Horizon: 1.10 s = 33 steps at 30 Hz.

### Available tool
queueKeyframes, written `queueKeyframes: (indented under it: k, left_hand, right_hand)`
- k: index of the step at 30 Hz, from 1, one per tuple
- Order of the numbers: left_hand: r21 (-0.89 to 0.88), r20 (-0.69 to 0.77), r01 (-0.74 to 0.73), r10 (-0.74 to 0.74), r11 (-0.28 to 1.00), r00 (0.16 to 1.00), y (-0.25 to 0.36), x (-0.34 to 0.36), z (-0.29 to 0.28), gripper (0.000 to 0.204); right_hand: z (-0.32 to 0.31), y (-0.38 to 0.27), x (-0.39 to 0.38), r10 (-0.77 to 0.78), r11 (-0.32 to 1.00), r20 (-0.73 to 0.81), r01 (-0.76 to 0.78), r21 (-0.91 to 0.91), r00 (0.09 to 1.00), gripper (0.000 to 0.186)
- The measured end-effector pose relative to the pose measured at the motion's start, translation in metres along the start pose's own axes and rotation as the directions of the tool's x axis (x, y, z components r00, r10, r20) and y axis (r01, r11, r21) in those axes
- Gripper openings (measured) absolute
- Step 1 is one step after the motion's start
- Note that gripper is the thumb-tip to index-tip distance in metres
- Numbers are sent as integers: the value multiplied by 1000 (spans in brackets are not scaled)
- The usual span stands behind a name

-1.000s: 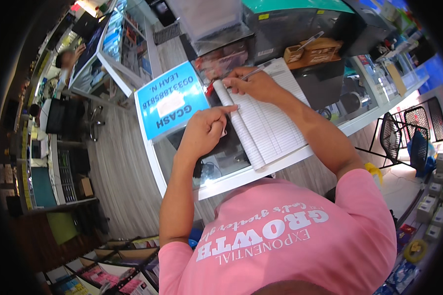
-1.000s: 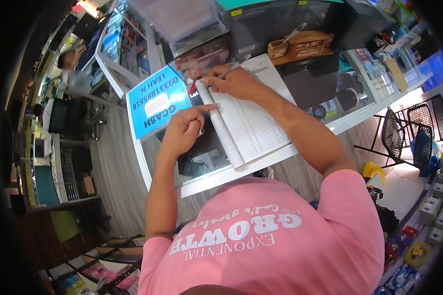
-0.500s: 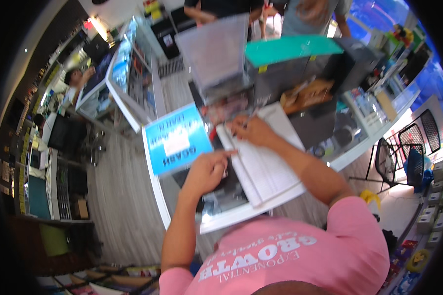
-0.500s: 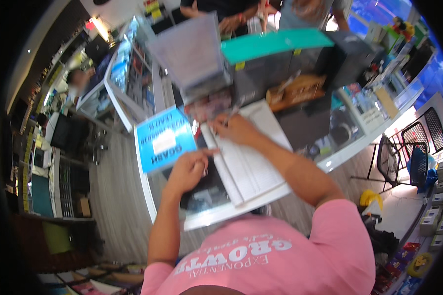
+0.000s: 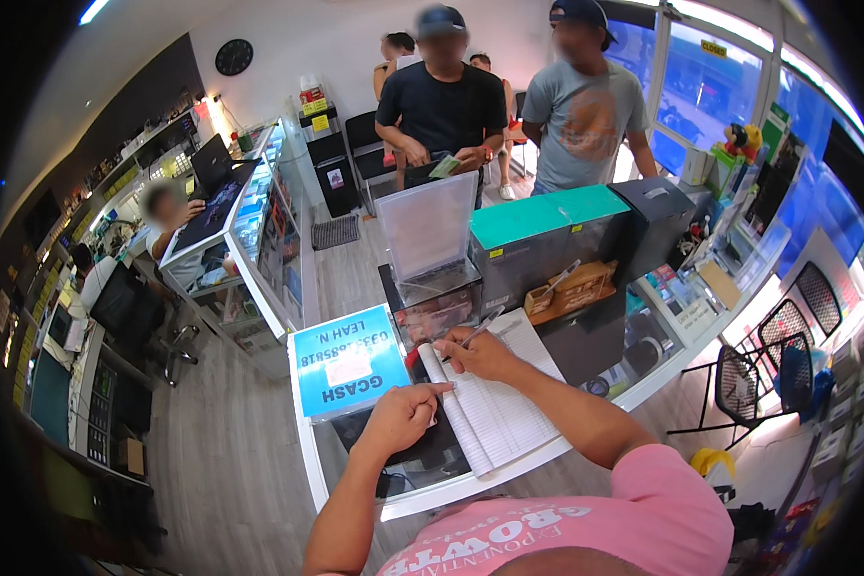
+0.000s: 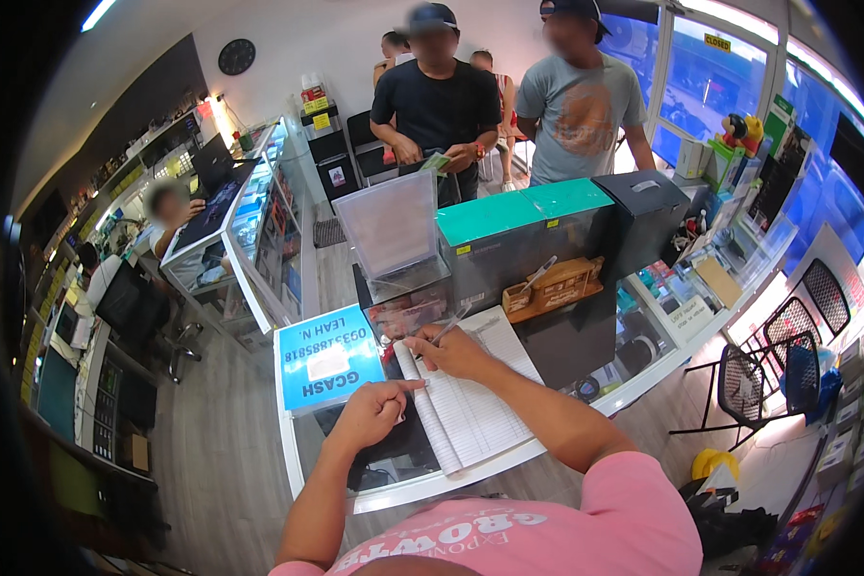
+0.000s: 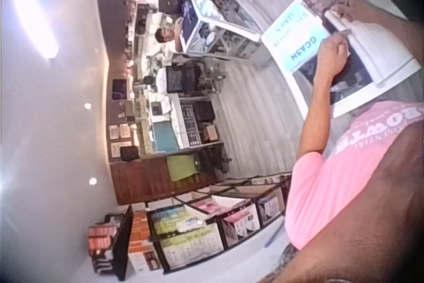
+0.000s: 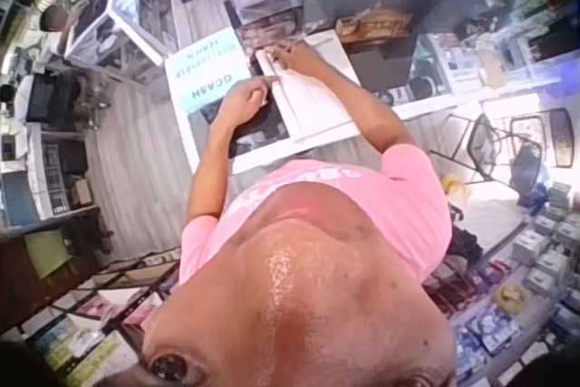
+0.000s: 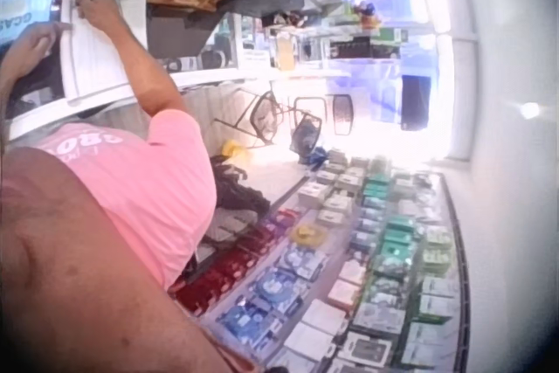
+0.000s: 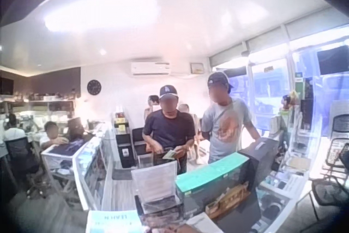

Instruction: The person enters an electronics store, selects a charging cable from a display, and interacts with a shop assistant. The person then unwraps the cable, connects it to a power bank, and plugs it into a smartphone to verify that the device charges. The phone screen displays the charging status.

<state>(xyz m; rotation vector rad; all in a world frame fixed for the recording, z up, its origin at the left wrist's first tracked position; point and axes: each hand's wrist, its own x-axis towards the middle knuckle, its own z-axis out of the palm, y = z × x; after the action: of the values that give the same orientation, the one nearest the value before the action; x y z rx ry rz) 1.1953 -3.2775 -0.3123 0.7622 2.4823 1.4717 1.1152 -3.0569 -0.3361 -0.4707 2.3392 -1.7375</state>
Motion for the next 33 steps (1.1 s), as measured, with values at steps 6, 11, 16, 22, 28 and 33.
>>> queueKeyframes:
  k: [6, 11, 16, 22, 28, 33]
  left_hand:
    - [21, -3, -19, 19, 1000, 1000, -1, 4, 0, 16]
    - [41, -20, -77, 77, 996, 997, -2, 2, 1, 14]
    - [28, 1, -12, 12, 1000, 1000, 6, 7, -2, 16]
    - [21, 1, -31, 31, 999, 1000, -6, 5, 0, 16]
    - [-14, -3, 15, -15, 1000, 1000, -2, 4, 2, 14]
    - [-1, -7, 22, -22, 1000, 1000, 1, 5, 2, 13]
  right_hand:
    - [-8, 4, 7, -39, 994, -27, 36, -101, 999, 44]
    - [-2, 7, 3, 74, 997, 24, -73, -16, 997, 39]
    - [-8, 18, 10, -98, 987, -7, 96, -132, 995, 37]
    - [-10, 4, 5, -16, 976, 31, 22, -215, 999, 44]
    - [-4, 6, 5, -7, 1000, -12, 7, -25, 1000, 36]
    - [-4, 5, 4, -13, 999, -45, 11, -40, 999, 35]
